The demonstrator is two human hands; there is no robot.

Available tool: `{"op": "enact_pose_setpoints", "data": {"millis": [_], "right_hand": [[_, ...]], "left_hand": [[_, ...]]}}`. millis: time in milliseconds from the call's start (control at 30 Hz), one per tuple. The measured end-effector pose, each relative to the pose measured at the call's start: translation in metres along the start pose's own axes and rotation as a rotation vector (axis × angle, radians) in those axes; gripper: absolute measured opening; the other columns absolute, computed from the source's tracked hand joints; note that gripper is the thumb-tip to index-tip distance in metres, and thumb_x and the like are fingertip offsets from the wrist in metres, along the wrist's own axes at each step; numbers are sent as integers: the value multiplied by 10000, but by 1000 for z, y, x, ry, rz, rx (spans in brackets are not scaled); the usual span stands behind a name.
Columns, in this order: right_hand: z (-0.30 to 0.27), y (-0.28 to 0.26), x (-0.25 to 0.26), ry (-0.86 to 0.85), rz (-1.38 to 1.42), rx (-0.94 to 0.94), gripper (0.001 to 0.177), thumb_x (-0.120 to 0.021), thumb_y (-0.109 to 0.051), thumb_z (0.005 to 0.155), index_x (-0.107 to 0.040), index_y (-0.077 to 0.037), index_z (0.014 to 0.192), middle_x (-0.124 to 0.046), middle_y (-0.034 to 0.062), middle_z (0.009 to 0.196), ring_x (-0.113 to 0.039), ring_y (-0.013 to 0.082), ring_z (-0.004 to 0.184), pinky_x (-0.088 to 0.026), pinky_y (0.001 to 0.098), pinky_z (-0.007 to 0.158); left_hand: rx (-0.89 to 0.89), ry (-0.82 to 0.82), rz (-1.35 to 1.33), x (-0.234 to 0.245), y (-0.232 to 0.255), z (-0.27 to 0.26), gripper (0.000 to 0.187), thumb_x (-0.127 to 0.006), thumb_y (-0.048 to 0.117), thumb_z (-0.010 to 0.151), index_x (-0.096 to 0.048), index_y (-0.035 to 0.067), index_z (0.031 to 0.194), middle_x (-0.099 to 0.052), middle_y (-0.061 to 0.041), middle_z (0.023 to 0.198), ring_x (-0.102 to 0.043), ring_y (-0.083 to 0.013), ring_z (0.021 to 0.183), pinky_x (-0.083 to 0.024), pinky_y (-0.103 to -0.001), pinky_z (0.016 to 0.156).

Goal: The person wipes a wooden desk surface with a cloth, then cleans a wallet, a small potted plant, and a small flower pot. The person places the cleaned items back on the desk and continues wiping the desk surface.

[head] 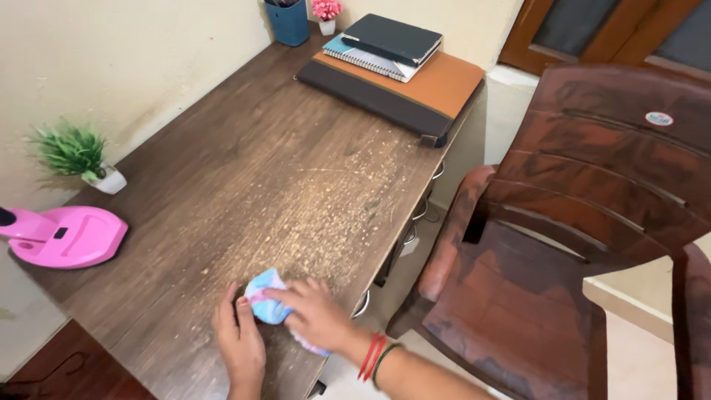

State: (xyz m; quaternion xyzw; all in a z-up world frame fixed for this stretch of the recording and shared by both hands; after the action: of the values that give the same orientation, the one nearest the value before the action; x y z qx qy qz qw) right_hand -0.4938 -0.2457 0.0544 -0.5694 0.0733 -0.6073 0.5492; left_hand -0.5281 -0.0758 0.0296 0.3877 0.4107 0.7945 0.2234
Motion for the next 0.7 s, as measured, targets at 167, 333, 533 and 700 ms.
{"op": "enact_pose_setpoints", "data": {"millis": [167, 333, 533, 700], "right_hand": [[0, 19, 16, 370, -283, -277, 662, -695, -94, 815, -550, -189, 1454, -574, 159, 1302, -515, 368, 1165, -384, 492, 1003], [-6, -38, -35, 86, -408, -236, 699, -720, -166, 825, -479, -151, 1481, -524, 198, 1341, -492, 401, 1157, -375, 525, 949], [-37, -102, -87, 11, -257, -122, 688, -691, -135, 856, -492, -163, 1514, -531, 199, 1391, -503, 388, 1160, -388, 509, 940], [-36, -100, -86, 158, -139, -136, 628, -687, -147, 876, -550, -198, 1486, -580, 152, 1312, -511, 368, 1187, -388, 499, 1017]], "left_hand": [[-72, 47, 50, 52, -7, -29, 354, -515, 180, 1073, -600, -18, 1355, -618, -223, 1375, -548, -364, 1294, -391, -432, 1111], [-1, 68, -79, 66, -14, -40, 371, -506, 200, 1085, -588, -23, 1371, -631, -192, 1317, -567, -286, 1199, -420, -392, 1058], [213, 111, -298, 99, -37, -60, 420, -467, 242, 1110, -572, -24, 1417, -614, -173, 1225, -530, -196, 1068, -420, -338, 962], [81, 199, -380, 136, -52, -77, 415, -429, 231, 1143, -543, -70, 1406, -598, -170, 1360, -534, -204, 1212, -395, -327, 1069]]}}
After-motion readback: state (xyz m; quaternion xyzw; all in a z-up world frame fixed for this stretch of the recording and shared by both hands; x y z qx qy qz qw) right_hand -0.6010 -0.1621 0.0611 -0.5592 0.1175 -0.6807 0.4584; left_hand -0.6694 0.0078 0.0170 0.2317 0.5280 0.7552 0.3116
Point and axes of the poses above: each hand's wrist, its own z-axis towards the middle knuckle, its own x-axis out of the back of the hand, y = z × x, the point moved 4 cm from there along z, towards the middle knuckle
